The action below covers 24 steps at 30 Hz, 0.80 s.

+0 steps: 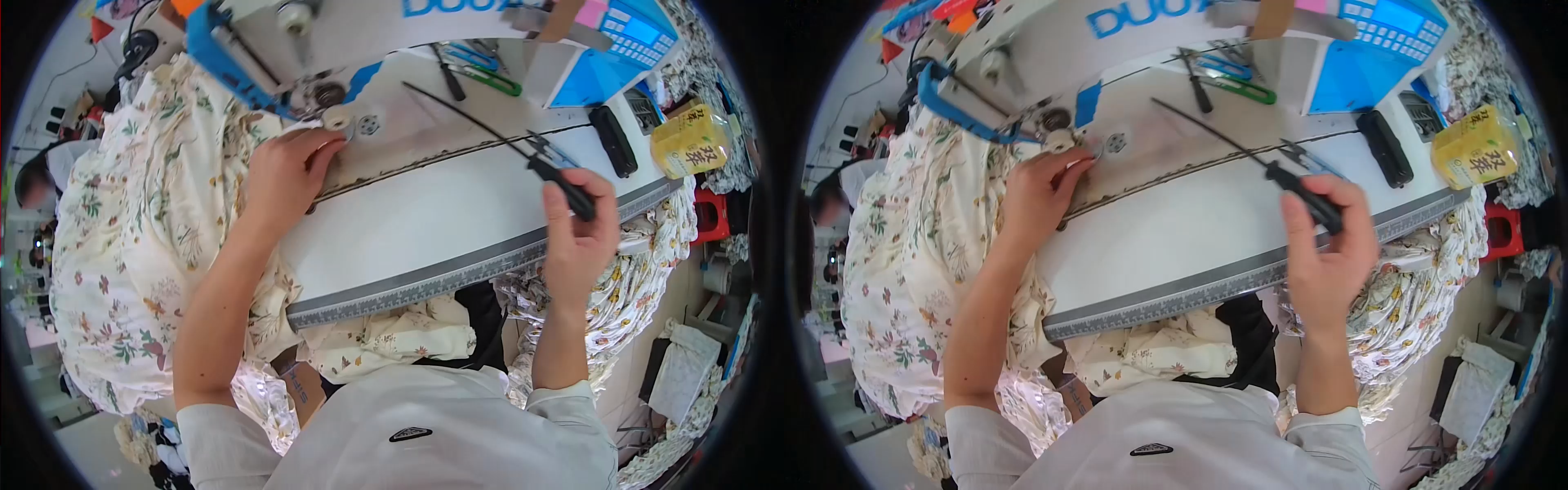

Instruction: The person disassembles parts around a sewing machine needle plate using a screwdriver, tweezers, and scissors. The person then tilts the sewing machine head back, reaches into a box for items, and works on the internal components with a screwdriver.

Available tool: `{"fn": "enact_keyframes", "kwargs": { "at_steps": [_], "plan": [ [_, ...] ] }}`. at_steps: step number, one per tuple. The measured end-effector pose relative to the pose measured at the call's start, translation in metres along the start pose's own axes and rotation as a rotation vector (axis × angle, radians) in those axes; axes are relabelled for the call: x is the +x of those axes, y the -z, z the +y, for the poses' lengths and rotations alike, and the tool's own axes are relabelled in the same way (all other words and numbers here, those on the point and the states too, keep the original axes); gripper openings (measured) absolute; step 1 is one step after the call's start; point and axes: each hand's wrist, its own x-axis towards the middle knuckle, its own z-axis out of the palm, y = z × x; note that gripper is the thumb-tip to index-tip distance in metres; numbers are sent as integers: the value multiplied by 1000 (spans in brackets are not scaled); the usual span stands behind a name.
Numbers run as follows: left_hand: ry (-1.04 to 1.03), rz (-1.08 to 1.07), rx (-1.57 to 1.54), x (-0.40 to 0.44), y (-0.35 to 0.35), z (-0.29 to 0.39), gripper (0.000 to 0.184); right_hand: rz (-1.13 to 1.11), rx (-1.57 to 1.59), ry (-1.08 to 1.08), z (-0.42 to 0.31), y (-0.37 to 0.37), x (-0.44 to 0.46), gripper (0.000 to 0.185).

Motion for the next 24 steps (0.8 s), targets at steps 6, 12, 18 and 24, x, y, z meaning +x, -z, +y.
{"fn": "enact_keyframes", "kwargs": {
  "at_steps": [6, 12, 18, 24],
  "plan": [
    [43, 9, 129, 6, -14, 5, 21, -57, -216, 61, 7, -6, 1, 23],
    [58, 4, 178, 5, -17, 6, 27, -59, -120, 28, 5, -8, 1, 21],
    [-23, 55, 85, 3, -15, 5, 14, -83, -241, 6, 2, -9, 0, 21],
    [34, 87, -7, 4, -17, 2, 14, -173, -412, -29, -5, -14, -2, 25]
  ]
}}
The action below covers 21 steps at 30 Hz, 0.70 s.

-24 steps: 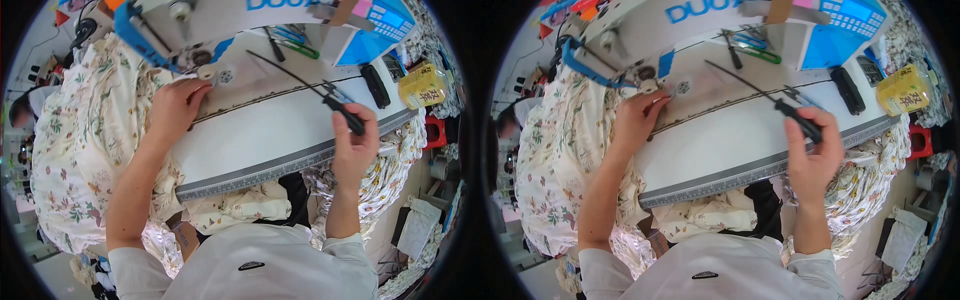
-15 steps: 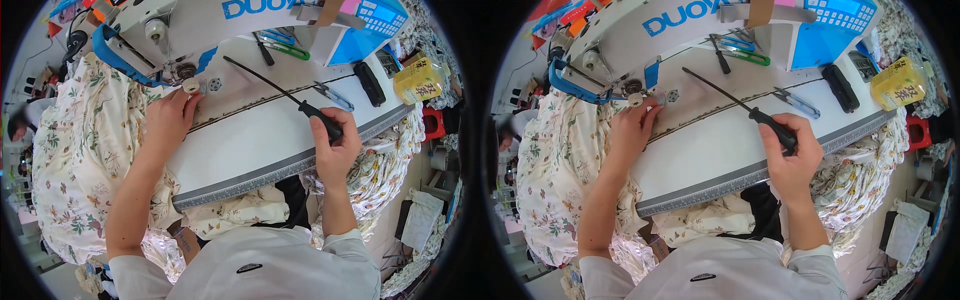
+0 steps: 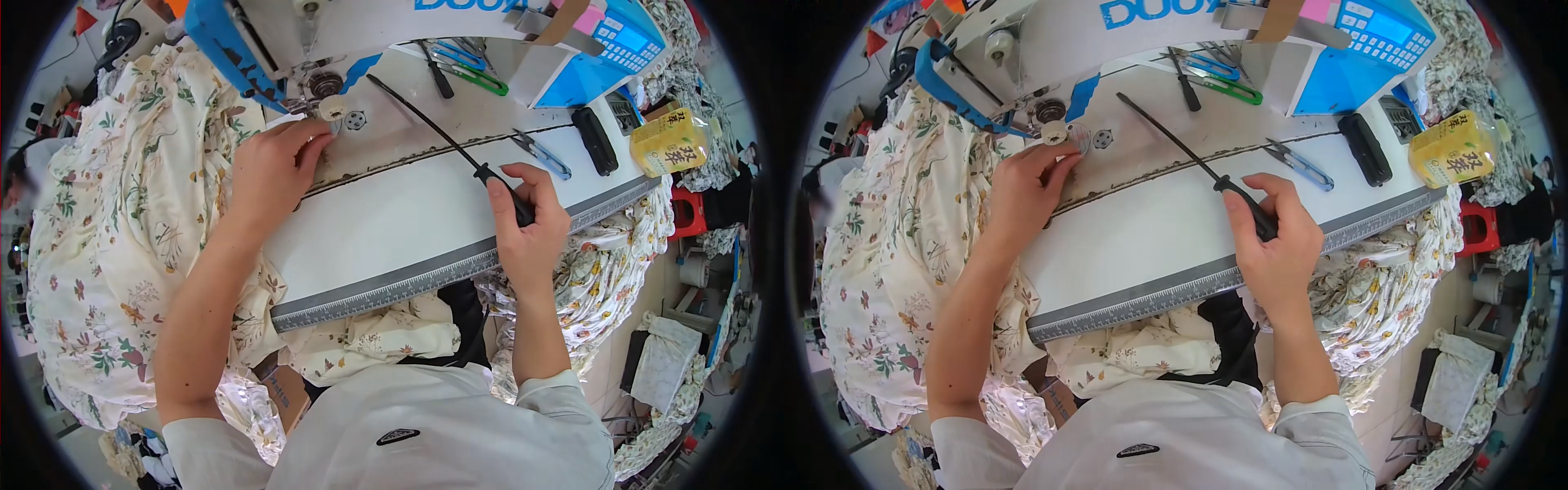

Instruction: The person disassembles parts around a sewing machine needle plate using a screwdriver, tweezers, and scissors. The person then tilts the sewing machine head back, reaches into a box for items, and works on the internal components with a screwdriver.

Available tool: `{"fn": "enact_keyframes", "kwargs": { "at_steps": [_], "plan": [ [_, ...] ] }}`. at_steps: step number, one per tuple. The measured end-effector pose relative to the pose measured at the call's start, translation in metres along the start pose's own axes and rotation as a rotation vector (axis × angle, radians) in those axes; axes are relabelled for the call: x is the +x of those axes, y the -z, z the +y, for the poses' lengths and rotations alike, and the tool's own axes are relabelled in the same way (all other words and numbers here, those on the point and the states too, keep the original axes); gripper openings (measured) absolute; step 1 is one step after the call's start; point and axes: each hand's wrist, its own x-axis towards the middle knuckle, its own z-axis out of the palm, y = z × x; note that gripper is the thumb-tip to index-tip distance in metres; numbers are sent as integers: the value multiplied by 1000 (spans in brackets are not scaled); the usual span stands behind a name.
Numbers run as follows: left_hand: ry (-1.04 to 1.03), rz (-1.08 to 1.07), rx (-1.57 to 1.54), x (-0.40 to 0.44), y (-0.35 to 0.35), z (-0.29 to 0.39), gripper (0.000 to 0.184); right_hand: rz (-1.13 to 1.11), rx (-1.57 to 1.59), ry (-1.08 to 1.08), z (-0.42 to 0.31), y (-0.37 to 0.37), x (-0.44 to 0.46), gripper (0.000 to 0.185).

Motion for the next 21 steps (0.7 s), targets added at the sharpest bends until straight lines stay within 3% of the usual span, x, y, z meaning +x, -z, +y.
{"fn": "enact_keyframes", "kwargs": {
  "at_steps": [8, 12, 15, 21],
  "plan": [
    [-3, -29, 215, -4, -2, 1, 15, -14, -252, 234, -2, -13, 7, 32],
    [-14, 35, 56, -8, -3, -2, 15, -47, -346, 201, -9, -12, 6, 33],
    [-39, 69, -38, -9, -6, -14, 17, -127, -324, 34, -16, -13, 7, 37],
    [8, 19, 64, -4, -7, -6, 15, -127, -179, 64, -25, -34, 16, 37]
  ]
}}
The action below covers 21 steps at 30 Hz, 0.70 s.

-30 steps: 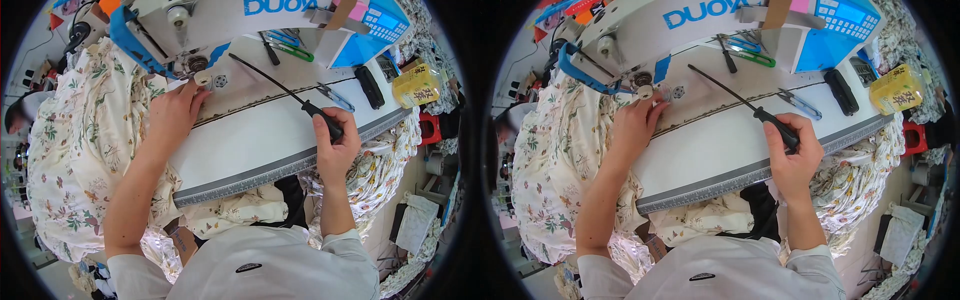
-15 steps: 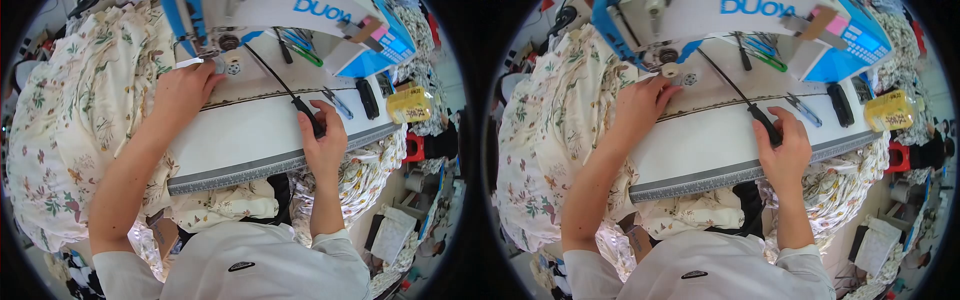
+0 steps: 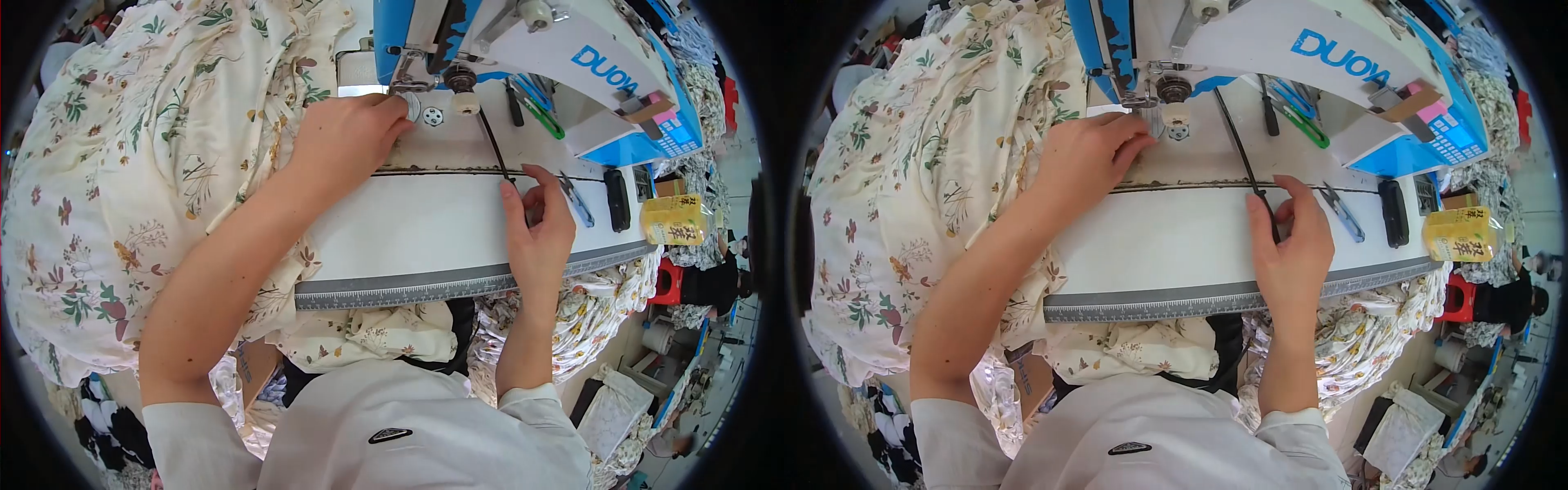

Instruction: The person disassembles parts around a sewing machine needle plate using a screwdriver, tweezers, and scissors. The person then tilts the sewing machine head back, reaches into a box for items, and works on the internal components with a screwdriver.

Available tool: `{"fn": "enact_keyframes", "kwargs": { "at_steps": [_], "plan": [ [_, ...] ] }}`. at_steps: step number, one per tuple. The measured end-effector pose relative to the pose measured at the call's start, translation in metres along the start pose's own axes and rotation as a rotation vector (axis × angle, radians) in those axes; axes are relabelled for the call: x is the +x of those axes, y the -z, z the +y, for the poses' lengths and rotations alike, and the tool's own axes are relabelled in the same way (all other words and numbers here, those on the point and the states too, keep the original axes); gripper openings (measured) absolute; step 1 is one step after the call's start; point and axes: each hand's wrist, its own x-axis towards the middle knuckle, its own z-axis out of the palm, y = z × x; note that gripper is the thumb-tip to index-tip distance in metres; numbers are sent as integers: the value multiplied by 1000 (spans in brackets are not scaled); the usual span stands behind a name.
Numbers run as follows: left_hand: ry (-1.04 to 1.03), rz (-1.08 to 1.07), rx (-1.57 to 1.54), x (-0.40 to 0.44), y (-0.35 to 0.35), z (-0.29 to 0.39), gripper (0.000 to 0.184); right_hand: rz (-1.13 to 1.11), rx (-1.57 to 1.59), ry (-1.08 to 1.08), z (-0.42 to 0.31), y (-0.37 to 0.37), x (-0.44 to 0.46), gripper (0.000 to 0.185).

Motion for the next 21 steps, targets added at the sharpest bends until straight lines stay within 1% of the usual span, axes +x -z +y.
{"fn": "enact_keyframes", "kwargs": {
  "at_steps": [2, 3, 6, 10, 15, 18, 21],
  "plan": [
    [20, -53, 107, -1, 4, 2, 13, -15, 24, 10, 3, -7, 1, 36],
    [24, -56, 109, -3, 5, 2, 13, -20, 27, 9, 3, -8, 1, 36],
    [10, 50, -57, -5, 4, 3, 15, -5, 38, 20, 7, -5, -1, 37],
    [-12, 15, -117, -4, 1, -5, 17, 4, -13, 57, 5, -4, -1, 38],
    [5, -17, -29, -1, 3, -3, 15, -24, -3, 38, 1, -4, -1, 38],
    [58, -84, 9, 0, 7, 0, 13, -19, -38, 73, 2, -3, 0, 37],
    [12, -25, -68, -4, 4, 0, 14, -26, -30, 56, 3, -2, 0, 37]
  ]
}}
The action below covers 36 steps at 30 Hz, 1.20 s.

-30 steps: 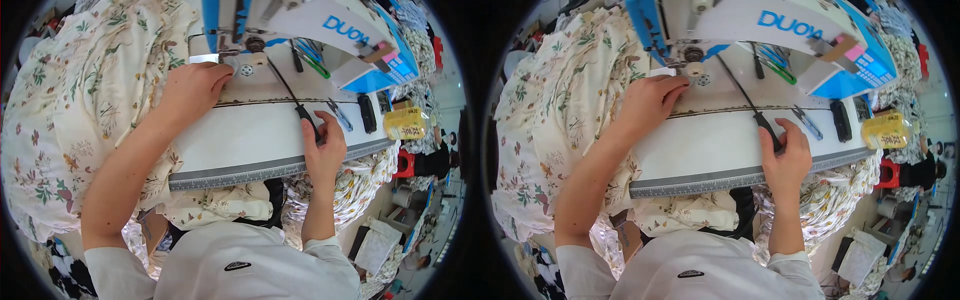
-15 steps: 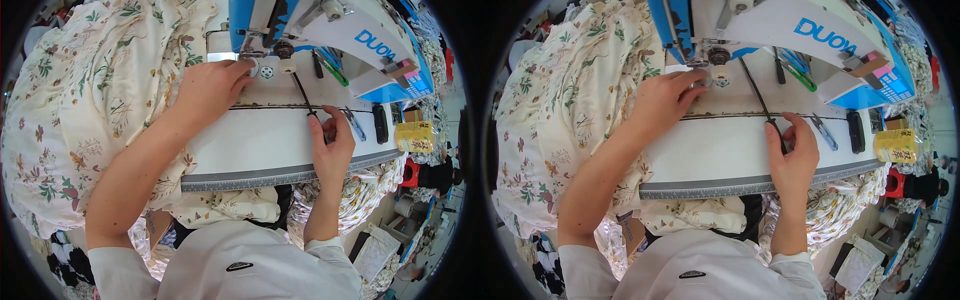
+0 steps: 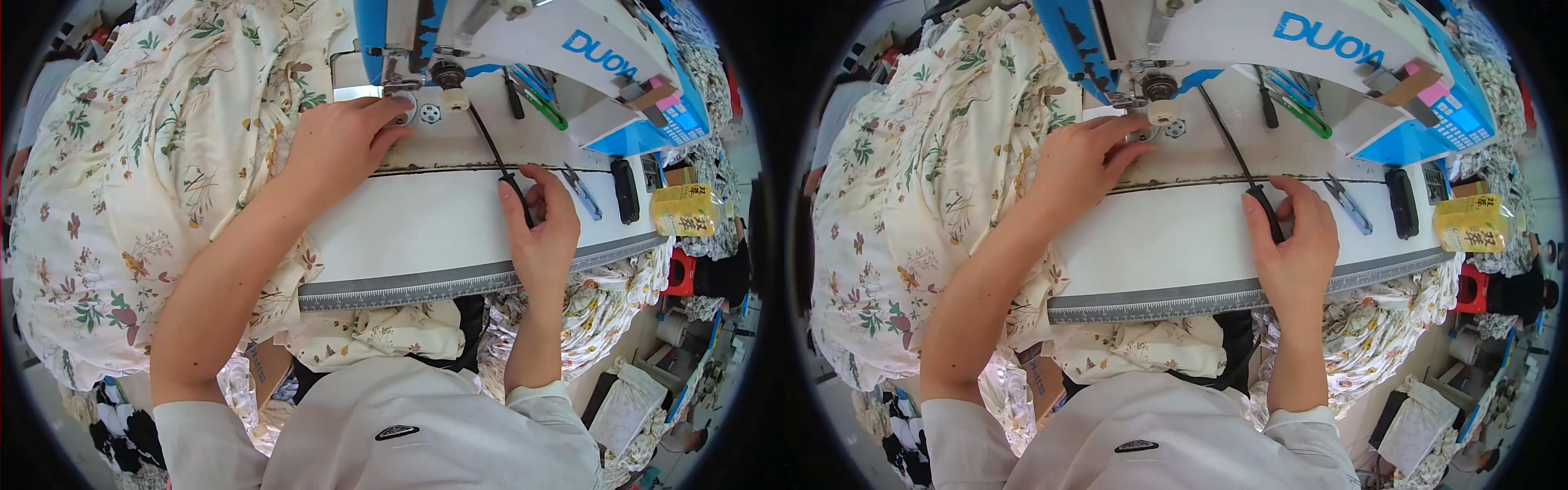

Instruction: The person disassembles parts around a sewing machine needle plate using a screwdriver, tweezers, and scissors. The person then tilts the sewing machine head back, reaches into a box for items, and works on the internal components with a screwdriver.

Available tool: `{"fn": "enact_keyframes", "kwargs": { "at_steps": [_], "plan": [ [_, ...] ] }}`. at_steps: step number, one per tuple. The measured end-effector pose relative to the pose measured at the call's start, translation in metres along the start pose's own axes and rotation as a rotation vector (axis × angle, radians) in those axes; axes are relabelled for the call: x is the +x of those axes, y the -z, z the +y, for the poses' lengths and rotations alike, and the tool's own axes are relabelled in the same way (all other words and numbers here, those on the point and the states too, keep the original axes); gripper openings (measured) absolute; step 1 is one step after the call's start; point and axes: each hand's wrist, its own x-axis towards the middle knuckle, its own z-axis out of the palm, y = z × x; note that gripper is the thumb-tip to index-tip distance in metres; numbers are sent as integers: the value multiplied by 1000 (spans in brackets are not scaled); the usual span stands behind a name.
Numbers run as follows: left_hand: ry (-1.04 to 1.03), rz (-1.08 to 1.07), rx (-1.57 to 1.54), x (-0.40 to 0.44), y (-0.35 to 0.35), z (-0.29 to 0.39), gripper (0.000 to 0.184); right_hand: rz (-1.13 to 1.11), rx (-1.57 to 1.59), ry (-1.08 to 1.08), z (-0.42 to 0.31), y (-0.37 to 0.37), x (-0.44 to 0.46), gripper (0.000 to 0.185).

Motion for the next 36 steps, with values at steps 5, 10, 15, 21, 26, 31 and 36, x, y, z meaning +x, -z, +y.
{"fn": "enact_keyframes", "kwargs": {
  "at_steps": [5, 10, 15, 21, 26, 31, 36],
  "plan": [
    [-24, 33, -82, 3, -1, -4, 16, -3, -8, 11, 2, 1, -1, 37],
    [-30, 44, 4, 5, 0, -3, 13, 1, -30, 48, -1, 1, 1, 35],
    [30, -26, 9, 2, -1, -1, 14, -1, -51, 56, 0, 2, -2, 33],
    [-26, 61, -65, 4, -2, -4, 17, 5, -58, 75, 0, 1, -1, 33],
    [25, 3, 27, 3, 1, -1, 16, -13, -56, 69, -2, 0, 0, 34],
    [-39, 31, 28, -1, -1, -4, 16, -8, -48, 51, -2, -1, -1, 34],
    [-205, -14, 36, -8, -3, 20, 16, 25, -146, 104, -1, 0, 0, 32]
  ]
}}
